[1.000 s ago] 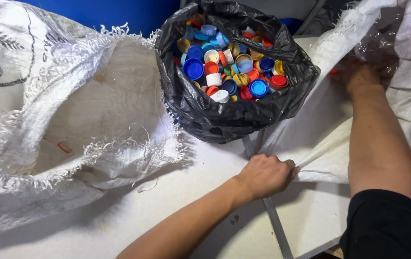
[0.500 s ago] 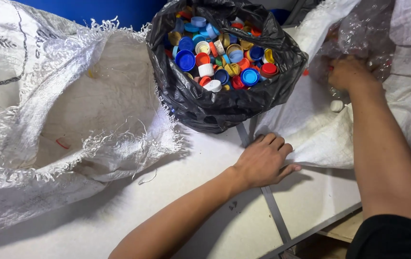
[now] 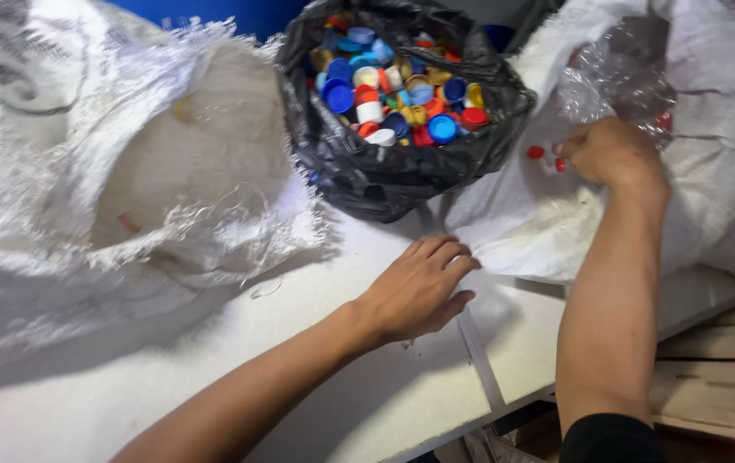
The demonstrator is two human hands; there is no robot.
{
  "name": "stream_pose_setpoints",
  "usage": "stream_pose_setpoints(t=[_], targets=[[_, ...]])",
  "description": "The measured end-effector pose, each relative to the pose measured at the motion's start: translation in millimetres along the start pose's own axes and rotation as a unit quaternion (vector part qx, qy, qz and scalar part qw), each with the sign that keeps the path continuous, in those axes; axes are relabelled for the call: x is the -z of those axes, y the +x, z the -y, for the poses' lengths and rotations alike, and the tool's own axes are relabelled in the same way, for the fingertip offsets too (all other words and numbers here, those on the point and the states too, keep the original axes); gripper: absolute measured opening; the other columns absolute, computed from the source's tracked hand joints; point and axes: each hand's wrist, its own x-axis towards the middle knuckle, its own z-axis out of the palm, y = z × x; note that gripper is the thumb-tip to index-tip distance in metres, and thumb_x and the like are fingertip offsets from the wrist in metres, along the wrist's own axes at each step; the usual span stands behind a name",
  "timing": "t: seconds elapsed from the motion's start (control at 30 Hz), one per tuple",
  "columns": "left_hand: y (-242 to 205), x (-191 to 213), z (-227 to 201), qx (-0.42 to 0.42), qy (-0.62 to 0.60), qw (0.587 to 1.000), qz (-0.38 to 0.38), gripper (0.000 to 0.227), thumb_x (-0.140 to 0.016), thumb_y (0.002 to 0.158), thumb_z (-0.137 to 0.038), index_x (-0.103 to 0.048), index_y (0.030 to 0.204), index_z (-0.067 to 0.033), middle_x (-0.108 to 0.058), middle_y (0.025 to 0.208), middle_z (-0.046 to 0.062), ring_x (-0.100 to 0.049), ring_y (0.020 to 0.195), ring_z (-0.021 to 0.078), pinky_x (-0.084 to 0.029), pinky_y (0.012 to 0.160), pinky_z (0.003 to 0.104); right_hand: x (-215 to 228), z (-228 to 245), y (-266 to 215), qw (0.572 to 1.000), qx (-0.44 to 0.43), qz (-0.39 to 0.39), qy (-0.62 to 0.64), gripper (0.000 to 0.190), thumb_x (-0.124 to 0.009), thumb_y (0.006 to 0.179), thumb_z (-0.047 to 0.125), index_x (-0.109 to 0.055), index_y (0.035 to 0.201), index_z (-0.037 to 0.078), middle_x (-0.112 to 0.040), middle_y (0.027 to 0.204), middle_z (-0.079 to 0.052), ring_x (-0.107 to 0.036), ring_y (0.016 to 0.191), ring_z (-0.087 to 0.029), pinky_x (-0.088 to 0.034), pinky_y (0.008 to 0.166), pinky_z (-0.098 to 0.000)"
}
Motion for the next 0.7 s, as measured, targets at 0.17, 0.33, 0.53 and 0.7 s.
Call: stream_pose_setpoints(t=[0.17,0.33,0.53,0.7], targets=[[-46.6,39.8,11.2,0.030,0.006,0.999,-0.016,0.025,-0.069,0.094,-0.022,-0.066,0.112,-0.0041,-0.064,0.125,0.015,-0.055,0.126,0.0353,-0.045,0.105,0.046,52.3,86.1,-95.9,0.999,0.050,-0.004,0.018,0.044,-0.077,0.092,0.048,-0.079,0.116,0.011,-0.077,0.106,-0.018,-0.073,0.096,-0.036,-0.053,0.090,-0.0475],[-78.1,54.8,25.6,0.165,-0.086,0.979,-0.088,0.015,-0.065,0.098,-0.018,-0.069,0.101,-0.0034,-0.071,0.099,0.014,-0.066,0.094,0.0314,-0.053,0.086,0.043,60.0,175.0,-154.9,0.862,0.486,-0.026,0.143,0.040,-0.071,0.091,0.038,-0.074,0.118,0.008,-0.078,0.109,-0.012,-0.075,0.096,-0.025,-0.056,0.083,-0.0387],[-90.9,44.7,45.4,0.189,-0.218,0.951,-0.113,0.018,-0.060,0.096,-0.014,-0.070,0.101,0.0003,-0.074,0.091,0.016,-0.073,0.084,0.0322,-0.057,0.079,0.041,2.2,305.8,-158.6,0.752,0.636,0.045,0.165,0.038,-0.069,0.095,0.030,-0.070,0.119,0.000,-0.076,0.110,-0.018,-0.073,0.100,-0.032,-0.056,0.086,-0.0397],[-89.5,44.3,55.3,0.232,-0.230,0.938,-0.120,0.022,-0.061,0.102,-0.016,-0.072,0.097,0.0017,-0.076,0.085,0.014,-0.074,0.076,0.0234,-0.058,0.074,0.037,-101.9,382.5,-79.6,0.796,0.582,-0.162,0.039,0.046,-0.068,0.089,0.023,-0.063,0.123,-0.008,-0.065,0.122,-0.033,-0.063,0.115,-0.047,-0.050,0.100,-0.0476]])
